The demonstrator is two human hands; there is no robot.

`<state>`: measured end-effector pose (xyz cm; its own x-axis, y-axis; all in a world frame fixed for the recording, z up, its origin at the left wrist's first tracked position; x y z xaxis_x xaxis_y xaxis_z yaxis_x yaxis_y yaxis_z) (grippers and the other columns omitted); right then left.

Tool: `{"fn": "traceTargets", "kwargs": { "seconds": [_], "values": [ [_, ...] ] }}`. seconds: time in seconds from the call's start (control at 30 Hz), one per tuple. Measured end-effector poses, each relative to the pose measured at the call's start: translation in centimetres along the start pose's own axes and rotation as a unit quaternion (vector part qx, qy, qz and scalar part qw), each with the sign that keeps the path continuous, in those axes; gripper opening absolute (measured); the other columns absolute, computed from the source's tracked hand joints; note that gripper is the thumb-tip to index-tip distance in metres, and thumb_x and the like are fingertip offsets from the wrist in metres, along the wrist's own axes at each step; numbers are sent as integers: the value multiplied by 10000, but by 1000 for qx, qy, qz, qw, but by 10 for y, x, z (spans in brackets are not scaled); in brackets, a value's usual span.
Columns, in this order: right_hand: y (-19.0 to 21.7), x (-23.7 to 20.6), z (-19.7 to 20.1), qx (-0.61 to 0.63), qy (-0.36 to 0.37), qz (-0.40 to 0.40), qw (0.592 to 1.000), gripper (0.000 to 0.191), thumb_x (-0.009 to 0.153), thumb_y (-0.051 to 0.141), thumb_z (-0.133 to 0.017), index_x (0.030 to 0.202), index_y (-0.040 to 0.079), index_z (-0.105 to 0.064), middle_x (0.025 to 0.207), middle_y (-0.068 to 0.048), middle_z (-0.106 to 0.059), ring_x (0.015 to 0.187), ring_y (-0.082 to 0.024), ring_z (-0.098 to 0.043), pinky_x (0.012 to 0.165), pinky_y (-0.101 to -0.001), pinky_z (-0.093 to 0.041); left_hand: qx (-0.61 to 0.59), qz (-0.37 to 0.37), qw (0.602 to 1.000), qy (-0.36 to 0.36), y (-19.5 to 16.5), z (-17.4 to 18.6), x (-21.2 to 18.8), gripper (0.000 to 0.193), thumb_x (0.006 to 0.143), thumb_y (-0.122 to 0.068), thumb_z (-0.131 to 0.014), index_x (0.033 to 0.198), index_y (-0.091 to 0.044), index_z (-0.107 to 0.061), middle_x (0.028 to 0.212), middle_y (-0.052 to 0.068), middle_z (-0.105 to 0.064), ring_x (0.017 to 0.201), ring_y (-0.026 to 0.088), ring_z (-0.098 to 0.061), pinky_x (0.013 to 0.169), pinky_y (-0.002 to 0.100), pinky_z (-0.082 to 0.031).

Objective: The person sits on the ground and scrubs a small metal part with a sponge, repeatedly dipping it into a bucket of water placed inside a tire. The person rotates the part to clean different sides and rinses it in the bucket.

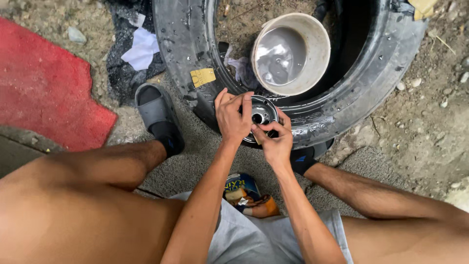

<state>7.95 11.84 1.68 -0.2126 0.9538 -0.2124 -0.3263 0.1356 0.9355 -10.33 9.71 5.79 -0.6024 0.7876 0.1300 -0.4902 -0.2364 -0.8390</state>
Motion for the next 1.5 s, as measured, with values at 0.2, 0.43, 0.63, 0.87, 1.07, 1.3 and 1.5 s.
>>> {"fn": "traceTargets", "kwargs": {
  "seconds": [0.2,0.43,0.63,0.87,1.07,1.3,1.5],
  "values": [
    [5,-4,5,-29,30,39,998,164,776,22,-882,760,26,-719,1452,-172,-528,1317,-296,-553,1107,-412,-427,-8,2,1000,-5,1,1,0,407,1061,-292,-459,1026,-79,-804,872,109,-764,818,264,-632,1141,441,-390],
    [-10,12,8,-49,-39,-27,998,227,814,107,-904,805,39,-687,1293,-176,-616,1249,-283,-625,1076,-403,-485,-14,23,1000,-13,4,2,-1,458,1089,-293,-414,1015,-76,-810,732,119,-686,850,286,-644,1164,466,-407],
    [14,-6,0,-80,18,57,995,205,711,82,-925,725,49,-724,1565,-201,-462,1403,-354,-476,1160,-440,-357,-33,-6,999,-15,-1,4,1,510,1089,-323,-357,1059,-89,-809,802,95,-735,845,260,-649,1138,461,-399],
    [23,-4,-9,-104,-3,33,994,174,726,88,-907,758,72,-737,1579,-178,-450,1421,-368,-447,1163,-439,-363,-62,1,998,-10,0,4,-1,495,1073,-350,-392,1062,-73,-802,868,76,-768,833,249,-649,1135,442,-397],
    [28,42,-20,-156,-31,80,984,144,783,94,-876,814,25,-754,1223,-191,-712,1112,-277,-686,989,-392,-516,-59,-14,998,-16,-3,7,-2,460,1081,-338,-418,1082,-64,-787,986,90,-782,890,255,-669,1143,449,-378],
    [-15,71,-10,40,-31,-77,996,192,916,86,-817,857,-9,-662,868,-106,-728,771,-112,-617,690,-238,-490,-51,-5,999,-20,-3,6,0,451,1068,-327,-430,1065,-63,-795,860,84,-758,845,257,-655,1137,454,-398],
    [3,65,-19,90,12,27,995,146,908,2,-817,881,-11,-674,1040,-118,-740,922,-102,-665,823,-222,-543,-49,-6,999,-18,0,4,0,448,1064,-338,-437,1063,-71,-796,822,77,-749,836,250,-652,1134,453,-403]
  ]
}}
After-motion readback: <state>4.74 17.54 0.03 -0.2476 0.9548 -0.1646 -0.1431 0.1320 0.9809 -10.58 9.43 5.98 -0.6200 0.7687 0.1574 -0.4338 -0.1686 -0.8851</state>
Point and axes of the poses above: each hand's wrist, its own x-axis towards the middle knuckle, its own z-axis out of the back of the hand, y = z × x, the point moved 9 cm from there along x, towards the middle knuckle
